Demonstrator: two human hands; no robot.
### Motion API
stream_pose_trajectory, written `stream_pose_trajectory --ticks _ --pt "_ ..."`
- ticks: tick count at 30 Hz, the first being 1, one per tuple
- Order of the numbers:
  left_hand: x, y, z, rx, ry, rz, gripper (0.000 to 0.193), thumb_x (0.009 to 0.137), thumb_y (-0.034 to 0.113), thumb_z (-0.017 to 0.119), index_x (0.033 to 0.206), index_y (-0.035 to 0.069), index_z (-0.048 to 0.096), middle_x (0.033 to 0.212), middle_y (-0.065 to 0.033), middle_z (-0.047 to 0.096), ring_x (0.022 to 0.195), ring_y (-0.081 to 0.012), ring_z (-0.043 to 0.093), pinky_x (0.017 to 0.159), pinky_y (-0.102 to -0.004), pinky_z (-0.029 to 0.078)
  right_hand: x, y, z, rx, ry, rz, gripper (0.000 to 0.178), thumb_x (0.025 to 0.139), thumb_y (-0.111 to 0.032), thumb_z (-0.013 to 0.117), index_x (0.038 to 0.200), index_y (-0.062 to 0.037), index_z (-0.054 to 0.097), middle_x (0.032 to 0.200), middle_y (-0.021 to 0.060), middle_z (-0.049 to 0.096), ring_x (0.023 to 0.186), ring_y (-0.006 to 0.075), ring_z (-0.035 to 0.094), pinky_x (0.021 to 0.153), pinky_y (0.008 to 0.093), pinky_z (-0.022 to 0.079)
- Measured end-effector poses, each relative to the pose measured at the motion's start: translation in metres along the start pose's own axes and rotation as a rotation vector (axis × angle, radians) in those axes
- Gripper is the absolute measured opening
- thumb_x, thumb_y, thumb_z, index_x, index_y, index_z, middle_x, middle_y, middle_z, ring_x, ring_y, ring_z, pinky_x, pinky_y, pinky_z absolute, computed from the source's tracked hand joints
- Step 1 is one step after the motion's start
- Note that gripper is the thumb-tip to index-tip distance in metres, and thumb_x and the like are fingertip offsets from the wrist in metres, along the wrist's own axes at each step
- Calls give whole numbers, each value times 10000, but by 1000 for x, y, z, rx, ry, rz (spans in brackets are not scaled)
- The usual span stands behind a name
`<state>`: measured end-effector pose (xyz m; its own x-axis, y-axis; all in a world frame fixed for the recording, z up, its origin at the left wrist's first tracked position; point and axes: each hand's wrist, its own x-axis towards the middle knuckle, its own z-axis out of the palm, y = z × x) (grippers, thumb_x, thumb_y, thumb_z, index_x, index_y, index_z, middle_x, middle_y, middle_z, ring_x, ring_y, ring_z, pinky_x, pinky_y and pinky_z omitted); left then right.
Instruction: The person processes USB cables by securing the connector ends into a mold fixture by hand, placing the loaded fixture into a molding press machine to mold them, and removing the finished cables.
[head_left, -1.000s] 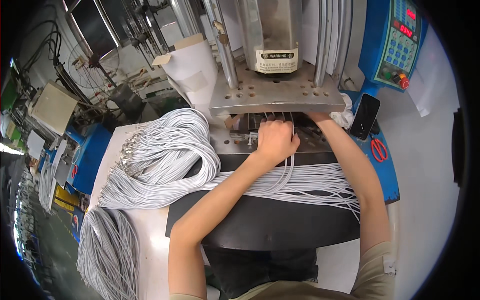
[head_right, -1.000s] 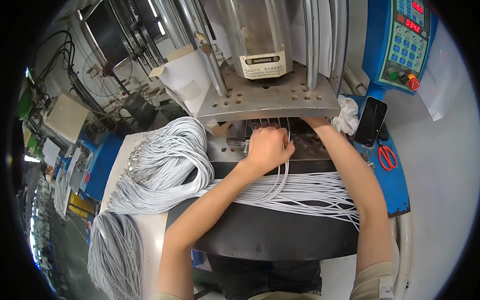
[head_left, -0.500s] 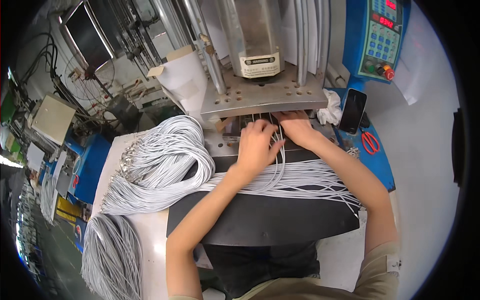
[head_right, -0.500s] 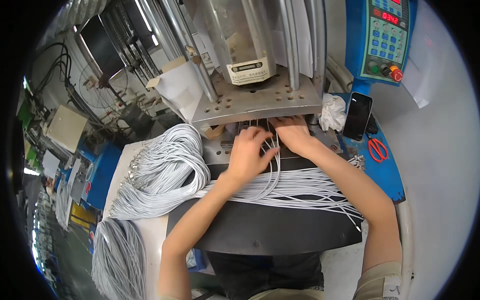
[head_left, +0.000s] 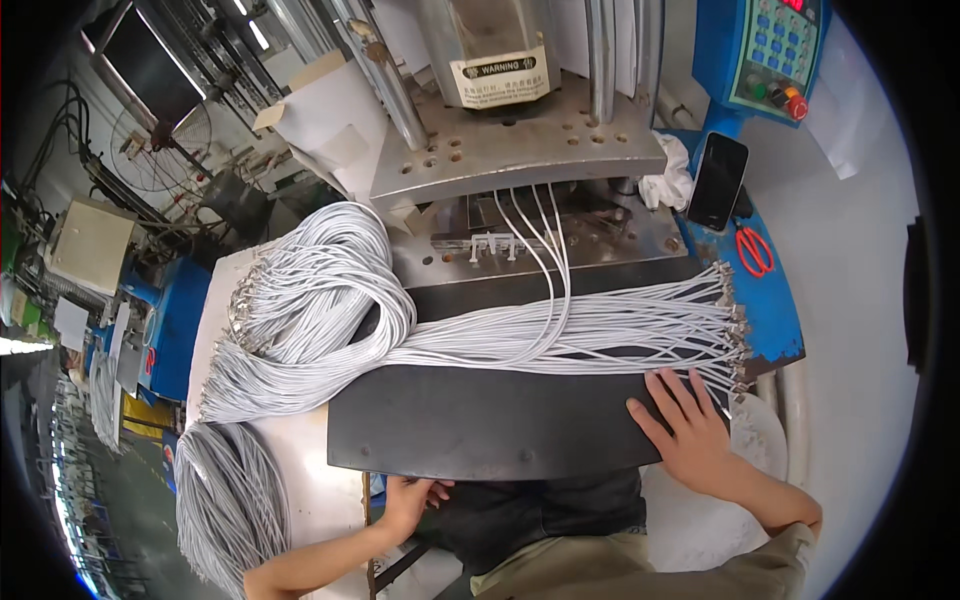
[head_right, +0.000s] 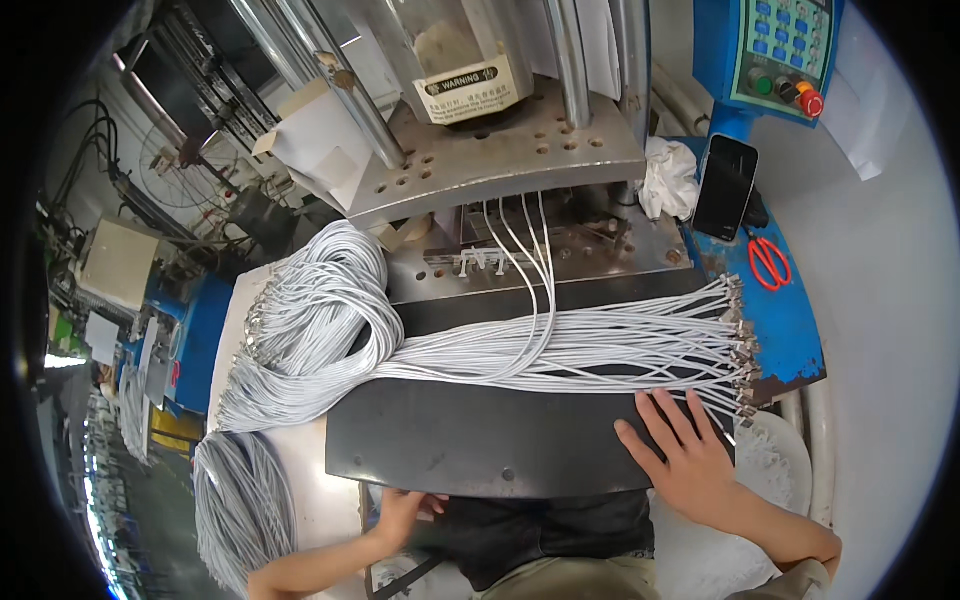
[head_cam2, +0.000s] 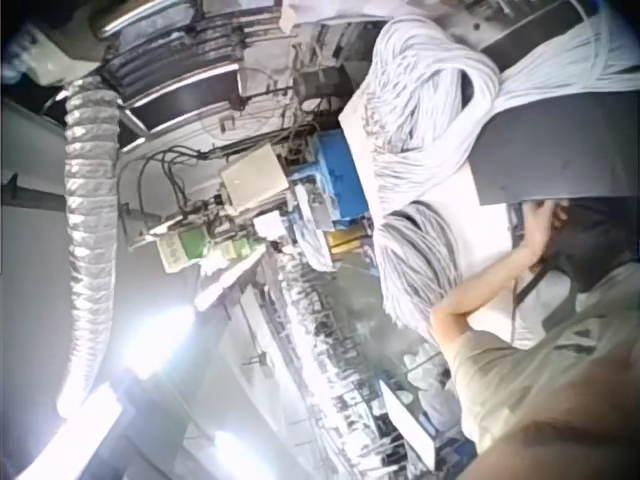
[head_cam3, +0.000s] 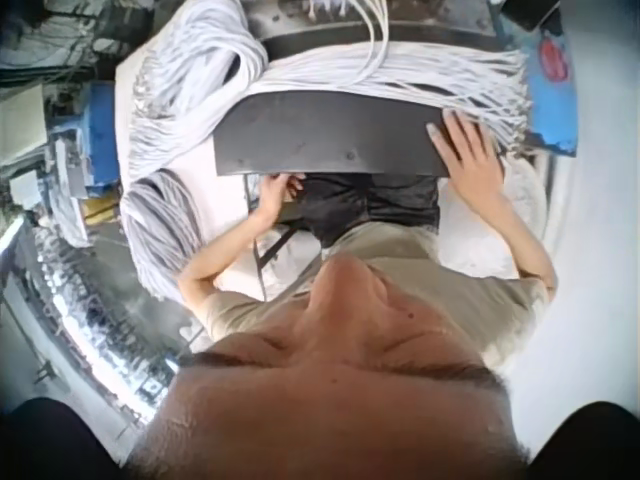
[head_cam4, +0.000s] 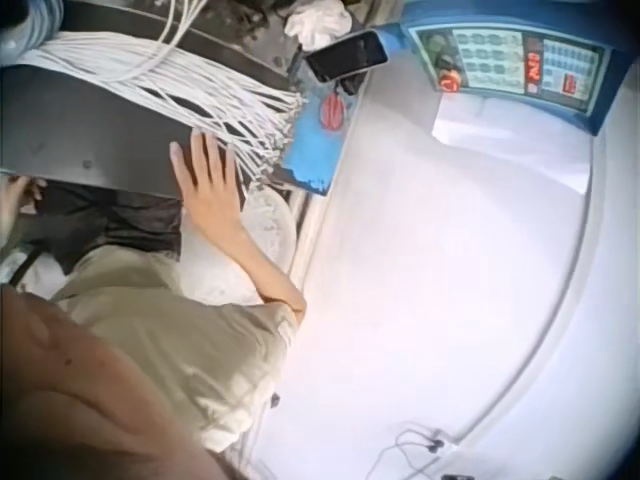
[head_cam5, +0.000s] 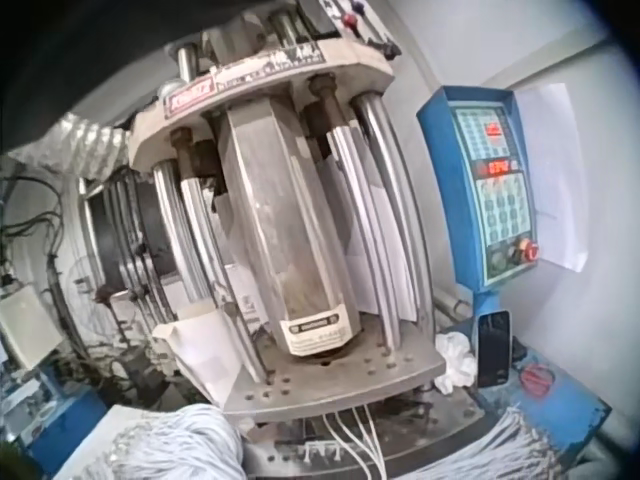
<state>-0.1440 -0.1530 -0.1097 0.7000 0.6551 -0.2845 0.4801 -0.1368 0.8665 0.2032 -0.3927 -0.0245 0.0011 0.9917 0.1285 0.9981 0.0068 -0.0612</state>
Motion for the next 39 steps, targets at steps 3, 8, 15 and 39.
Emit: stream_pose_trajectory --ticks 3,8,15,39 --pt "7 2 1 -399 114 -344 371 1063 239 561 825 1 719 779 -103 752 608 -170 679 552 -267 516 -4 2 7 -109 59 49 673 788 -73 641 1452 -63 538 1543 270 441 1449 458 408 1180 680 287" --pt "2 5 6 -452 42 -381 460 1102 272 485 813 -8 709 813 -116 761 598 -159 691 517 -261 510 -4 -2 7 -91 83 52 738 719 -40 640 1450 -53 534 1531 280 448 1431 474 420 1168 688 298" --pt "1 8 5 -497 -1 -420 509 1117 329 463 841 -24 704 827 -144 765 605 -200 718 515 -281 540 -2 -4 2 -82 78 56 660 796 -34 629 1450 -48 537 1501 285 479 1403 472 458 1153 679 320" --pt "95 162 11 578 -291 1059 794 902 458 736 1457 -35 458 1472 -250 495 1390 -420 470 1152 -477 418 183 45 -48 1877 -235 272 772 918 -266 745 1528 18 368 1502 211 512 943 279 726 792 364 608"
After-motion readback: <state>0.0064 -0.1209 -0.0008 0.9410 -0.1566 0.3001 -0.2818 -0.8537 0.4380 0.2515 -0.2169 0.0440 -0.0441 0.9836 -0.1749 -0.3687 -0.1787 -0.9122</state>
